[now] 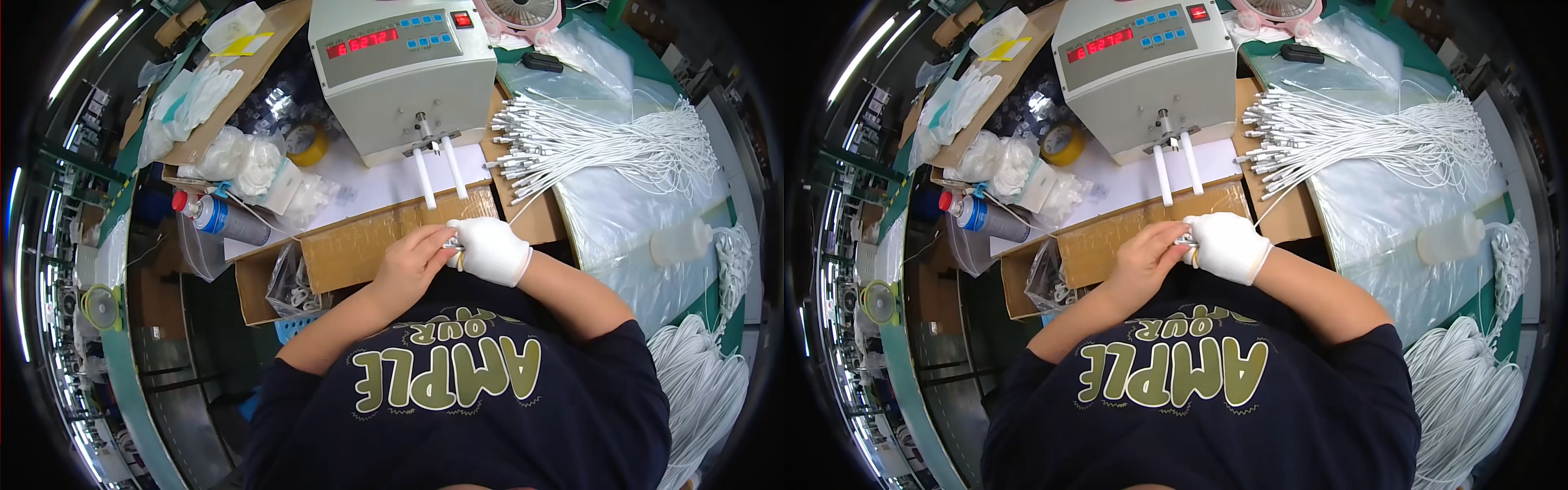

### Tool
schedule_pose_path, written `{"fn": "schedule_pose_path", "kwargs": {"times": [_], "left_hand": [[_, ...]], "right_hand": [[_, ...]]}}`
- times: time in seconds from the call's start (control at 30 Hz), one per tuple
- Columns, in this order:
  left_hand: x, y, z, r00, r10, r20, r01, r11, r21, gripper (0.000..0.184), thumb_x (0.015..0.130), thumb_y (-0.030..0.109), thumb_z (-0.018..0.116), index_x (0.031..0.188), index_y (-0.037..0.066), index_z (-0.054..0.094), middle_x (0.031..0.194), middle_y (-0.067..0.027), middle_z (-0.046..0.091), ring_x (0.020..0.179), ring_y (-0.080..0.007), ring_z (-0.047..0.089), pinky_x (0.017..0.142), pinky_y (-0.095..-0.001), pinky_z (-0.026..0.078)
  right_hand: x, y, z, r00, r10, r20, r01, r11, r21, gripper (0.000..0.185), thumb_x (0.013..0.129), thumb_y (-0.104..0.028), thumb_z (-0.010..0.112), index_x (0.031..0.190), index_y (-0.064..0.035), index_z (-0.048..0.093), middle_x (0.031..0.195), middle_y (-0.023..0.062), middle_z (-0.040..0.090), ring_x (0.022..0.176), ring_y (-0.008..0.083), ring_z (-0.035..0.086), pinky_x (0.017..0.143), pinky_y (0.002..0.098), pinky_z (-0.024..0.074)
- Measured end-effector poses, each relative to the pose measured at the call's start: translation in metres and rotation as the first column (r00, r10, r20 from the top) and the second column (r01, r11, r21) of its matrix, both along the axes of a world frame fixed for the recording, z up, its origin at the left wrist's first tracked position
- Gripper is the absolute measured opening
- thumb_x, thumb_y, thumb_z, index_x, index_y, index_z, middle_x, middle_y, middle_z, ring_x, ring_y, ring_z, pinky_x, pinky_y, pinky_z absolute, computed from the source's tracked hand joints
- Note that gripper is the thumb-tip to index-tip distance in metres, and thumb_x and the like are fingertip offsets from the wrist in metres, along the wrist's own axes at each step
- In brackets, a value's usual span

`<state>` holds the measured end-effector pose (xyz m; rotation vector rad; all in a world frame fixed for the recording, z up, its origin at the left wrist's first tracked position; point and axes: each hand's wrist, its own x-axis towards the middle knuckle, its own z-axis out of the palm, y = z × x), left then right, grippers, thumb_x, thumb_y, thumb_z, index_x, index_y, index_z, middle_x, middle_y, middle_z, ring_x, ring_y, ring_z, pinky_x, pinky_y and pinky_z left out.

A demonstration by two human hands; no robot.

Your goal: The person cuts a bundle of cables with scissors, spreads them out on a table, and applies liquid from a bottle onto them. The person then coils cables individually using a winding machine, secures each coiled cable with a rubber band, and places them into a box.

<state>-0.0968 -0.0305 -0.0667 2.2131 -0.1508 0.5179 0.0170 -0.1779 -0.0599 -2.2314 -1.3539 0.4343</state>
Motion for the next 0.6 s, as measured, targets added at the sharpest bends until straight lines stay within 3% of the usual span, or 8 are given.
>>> {"fn": "schedule_pose_path", "kwargs": {"times": [0.13, 0.23, 0.33, 0.4, 0.47, 0.5, 0.53, 0.6], "left_hand": [[0.001, 0.004, -0.003, 0.993, 0.028, 0.113, -0.029, 1.000, 0.008, 0.028, 0.083, 0.008, 0.069, 0.109, 0.001, 0.063, 0.104, -0.0153, 0.064, 0.088, -0.0308, 0.065, 0.075, -0.0357, 0.054], [0.000, 0.007, 0.004, 0.981, -0.005, 0.194, -0.018, 0.993, 0.115, 0.030, 0.082, 0.006, 0.069, 0.110, -0.001, 0.061, 0.105, -0.0169, 0.063, 0.090, -0.0318, 0.064, 0.077, -0.0360, 0.053], [-0.004, 0.006, 0.001, 0.976, -0.113, 0.187, 0.077, 0.979, 0.190, 0.028, 0.083, 0.005, 0.068, 0.110, -0.001, 0.062, 0.106, -0.0170, 0.063, 0.093, -0.0310, 0.064, 0.079, -0.0354, 0.053], [-0.006, 0.006, 0.000, 0.984, -0.112, 0.137, 0.083, 0.976, 0.200, 0.027, 0.083, 0.006, 0.068, 0.108, -0.001, 0.063, 0.106, -0.0172, 0.062, 0.094, -0.0303, 0.064, 0.079, -0.0358, 0.053], [-0.006, 0.007, 0.002, 0.999, -0.033, 0.031, 0.032, 0.998, 0.045, 0.025, 0.088, 0.009, 0.064, 0.110, -0.002, 0.060, 0.102, -0.0150, 0.063, 0.093, -0.0270, 0.063, 0.080, -0.0327, 0.051], [-0.006, 0.007, 0.002, 1.000, -0.002, -0.026, 0.001, 1.000, -0.031, 0.024, 0.090, 0.010, 0.063, 0.110, -0.003, 0.058, 0.100, -0.0139, 0.063, 0.092, -0.0253, 0.062, 0.081, -0.0311, 0.050], [-0.006, 0.007, -0.001, 0.992, -0.028, -0.121, -0.013, 0.945, -0.325, 0.024, 0.092, 0.011, 0.061, 0.112, -0.002, 0.057, 0.101, -0.0124, 0.063, 0.093, -0.0224, 0.062, 0.082, -0.0300, 0.050], [-0.004, 0.004, -0.006, 0.953, -0.161, -0.258, -0.115, 0.595, -0.795, 0.023, 0.096, 0.013, 0.057, 0.114, -0.001, 0.056, 0.102, -0.0092, 0.063, 0.094, -0.0165, 0.061, 0.085, -0.0279, 0.048]], "right_hand": [[-0.009, 0.003, 0.006, 0.995, -0.084, 0.052, 0.078, 0.990, 0.118, 0.025, 0.078, -0.021, 0.070, 0.094, -0.0064, 0.059, 0.075, 0.0160, 0.063, 0.072, 0.0374, 0.064, 0.062, 0.0440, 0.0513], [-0.005, 0.002, 0.016, 0.996, -0.062, 0.068, 0.056, 0.994, 0.090, 0.027, 0.083, -0.032, 0.065, 0.095, -0.0076, 0.062, 0.079, 0.0171, 0.066, 0.076, 0.0370, 0.065, 0.066, 0.0454, 0.0514], [0.010, -0.001, 0.000, 0.897, 0.158, -0.414, -0.170, 0.985, 0.008, 0.030, 0.083, -0.035, 0.066, 0.093, -0.0078, 0.063, 0.080, 0.0173, 0.067, 0.076, 0.0364, 0.066, 0.067, 0.0444, 0.0519], [0.005, 0.003, 0.000, 0.977, 0.120, -0.176, -0.140, 0.984, -0.106, 0.034, 0.082, -0.039, 0.066, 0.093, -0.0072, 0.063, 0.082, 0.0170, 0.067, 0.077, 0.0358, 0.066, 0.067, 0.0438, 0.0521], [-0.005, 0.004, 0.006, 0.999, 0.036, 0.023, -0.032, 0.992, -0.124, 0.035, 0.085, -0.040, 0.063, 0.097, -0.0064, 0.064, 0.083, 0.0171, 0.067, 0.078, 0.0352, 0.066, 0.067, 0.0436, 0.0518], [-0.010, 0.004, 0.011, 0.999, -0.019, 0.044, 0.016, 0.997, 0.069, 0.033, 0.088, -0.037, 0.061, 0.100, -0.0062, 0.064, 0.081, 0.0168, 0.066, 0.075, 0.0356, 0.065, 0.066, 0.0433, 0.0519], [-0.014, 0.004, 0.016, 0.995, -0.077, 0.056, 0.060, 0.964, 0.258, 0.031, 0.090, -0.033, 0.059, 0.103, -0.0059, 0.064, 0.079, 0.0166, 0.066, 0.072, 0.0359, 0.065, 0.064, 0.0429, 0.0520], [-0.018, 0.000, 0.023, 0.991, -0.130, 0.037, 0.100, 0.891, 0.444, 0.030, 0.095, -0.029, 0.054, 0.113, -0.0066, 0.062, 0.079, 0.0167, 0.067, 0.068, 0.0354, 0.065, 0.062, 0.0425, 0.0517]]}}
